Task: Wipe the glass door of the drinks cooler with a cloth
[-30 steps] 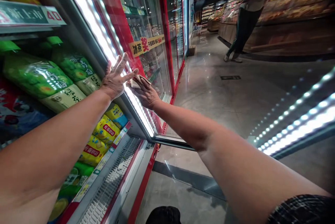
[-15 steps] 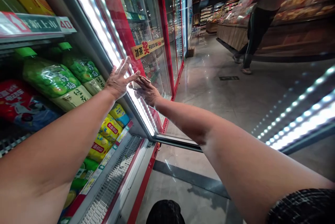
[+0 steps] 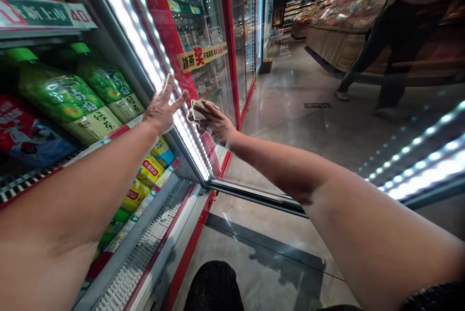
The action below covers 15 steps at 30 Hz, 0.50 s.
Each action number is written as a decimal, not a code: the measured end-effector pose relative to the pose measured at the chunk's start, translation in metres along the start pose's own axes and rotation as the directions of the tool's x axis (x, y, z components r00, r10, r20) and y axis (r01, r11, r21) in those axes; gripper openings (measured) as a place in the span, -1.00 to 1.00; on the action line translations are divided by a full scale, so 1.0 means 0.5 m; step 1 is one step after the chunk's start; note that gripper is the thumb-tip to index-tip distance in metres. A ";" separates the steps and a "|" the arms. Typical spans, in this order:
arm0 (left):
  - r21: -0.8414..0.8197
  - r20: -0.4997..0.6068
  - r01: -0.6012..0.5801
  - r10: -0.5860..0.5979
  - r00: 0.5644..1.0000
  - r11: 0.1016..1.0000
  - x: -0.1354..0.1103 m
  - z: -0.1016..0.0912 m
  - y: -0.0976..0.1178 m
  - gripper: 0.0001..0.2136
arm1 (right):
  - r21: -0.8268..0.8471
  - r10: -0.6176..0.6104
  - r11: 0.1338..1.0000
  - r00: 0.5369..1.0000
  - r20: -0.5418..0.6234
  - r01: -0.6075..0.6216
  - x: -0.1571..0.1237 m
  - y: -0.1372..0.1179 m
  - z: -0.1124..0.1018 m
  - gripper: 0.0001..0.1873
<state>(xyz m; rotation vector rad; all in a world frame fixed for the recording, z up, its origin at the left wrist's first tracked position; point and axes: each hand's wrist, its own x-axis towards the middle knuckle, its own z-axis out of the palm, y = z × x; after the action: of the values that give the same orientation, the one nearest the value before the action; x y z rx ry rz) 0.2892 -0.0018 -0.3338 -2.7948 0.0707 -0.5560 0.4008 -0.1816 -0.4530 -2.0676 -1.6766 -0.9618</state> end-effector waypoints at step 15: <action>-0.013 -0.081 0.048 -0.049 0.995 0.999 -0.016 0.037 0.045 -0.23 | 0.042 0.064 0.997 0.998 0.017 -0.065 -0.143 0.029 -0.071 -0.41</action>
<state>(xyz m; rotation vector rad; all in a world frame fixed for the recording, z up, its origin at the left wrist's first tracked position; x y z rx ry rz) 0.2890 -0.0176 -0.3596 -2.7901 0.0224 -0.6836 0.3974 -0.2605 -0.4725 -2.0935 -1.6138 -0.8846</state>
